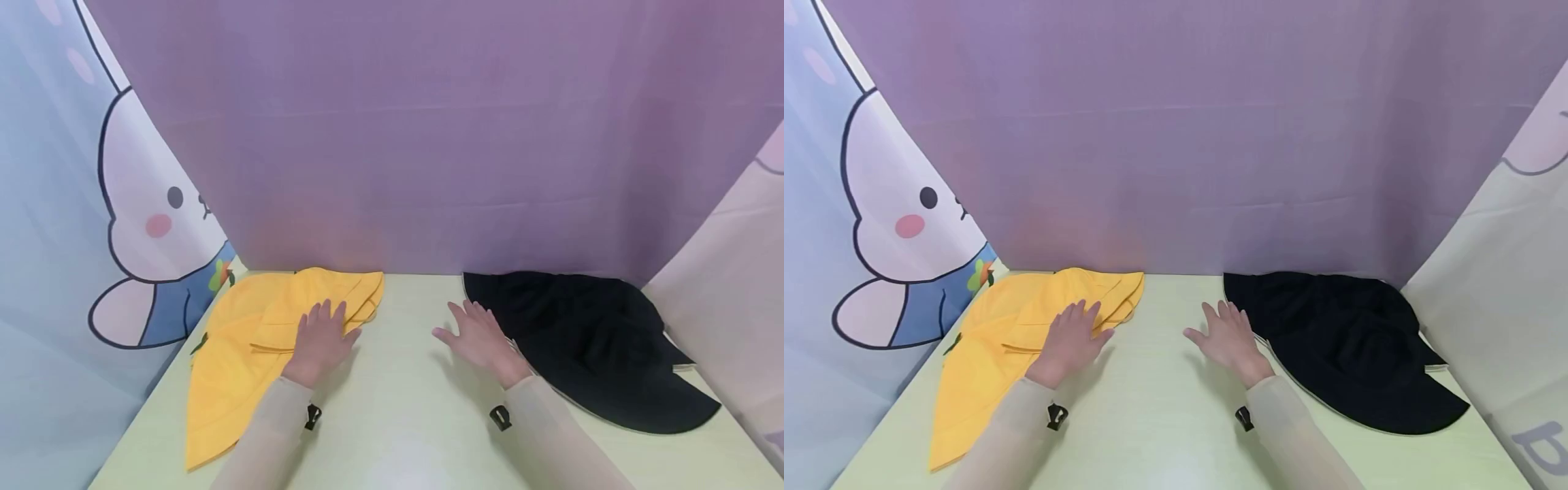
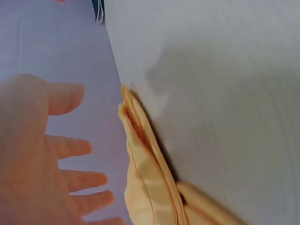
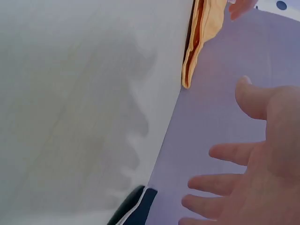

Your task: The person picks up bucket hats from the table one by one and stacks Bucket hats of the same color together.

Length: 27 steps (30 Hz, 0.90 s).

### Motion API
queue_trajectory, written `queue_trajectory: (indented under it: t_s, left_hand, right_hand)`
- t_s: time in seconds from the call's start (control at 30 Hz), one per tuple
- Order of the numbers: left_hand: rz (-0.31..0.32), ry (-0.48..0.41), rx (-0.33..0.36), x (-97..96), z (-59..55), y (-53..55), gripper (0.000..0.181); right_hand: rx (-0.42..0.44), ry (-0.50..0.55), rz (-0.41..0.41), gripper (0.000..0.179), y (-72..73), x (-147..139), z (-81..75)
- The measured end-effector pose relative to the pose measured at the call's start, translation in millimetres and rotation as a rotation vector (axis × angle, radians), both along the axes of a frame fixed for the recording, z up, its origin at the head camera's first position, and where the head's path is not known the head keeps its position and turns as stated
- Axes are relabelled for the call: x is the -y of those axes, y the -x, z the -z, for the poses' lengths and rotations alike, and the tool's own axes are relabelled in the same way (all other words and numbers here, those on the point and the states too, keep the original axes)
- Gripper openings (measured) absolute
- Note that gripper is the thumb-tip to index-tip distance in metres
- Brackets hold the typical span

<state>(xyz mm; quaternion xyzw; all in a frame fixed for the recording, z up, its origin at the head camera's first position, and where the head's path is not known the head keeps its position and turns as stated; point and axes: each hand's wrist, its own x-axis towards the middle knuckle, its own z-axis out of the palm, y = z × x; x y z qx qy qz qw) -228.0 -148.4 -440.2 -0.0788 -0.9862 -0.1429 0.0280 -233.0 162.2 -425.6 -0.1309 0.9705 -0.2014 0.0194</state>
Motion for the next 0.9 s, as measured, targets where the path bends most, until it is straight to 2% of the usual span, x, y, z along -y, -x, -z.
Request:
queue_trajectory:
  t_s: [0.13,0.3,0.47,0.7,0.77,0.9]
  left_hand:
    - [-0.068,-0.02,-0.023,14.8,-3.9,2.1,0.068]
    - [-0.141,-0.027,-0.047,34.9,-12.9,2.0,0.065]
    - [-0.221,-0.037,-0.024,54.9,-22.2,-0.4,0.056]
    - [-0.332,-0.063,0.087,76.6,-21.9,2.1,0.054]
    - [-0.342,-0.074,0.131,82.4,-20.7,3.6,0.051]
    - [-0.319,-0.105,0.205,92.2,-19.3,5.2,0.044]
  right_hand:
    - [0.013,0.03,-0.049,0.07,6.0,9,0.9]
    - [0.086,0.131,-0.071,0.068,8.7,21,2.1]
    - [0.112,0.215,-0.094,0.065,13.4,32,3.7]
    - [0.114,0.268,-0.111,0.059,27.2,44,5.9]
    - [0.114,0.264,-0.116,0.059,32.5,48,5.8]
    - [0.11,0.25,-0.124,0.056,42.8,56,6.0]
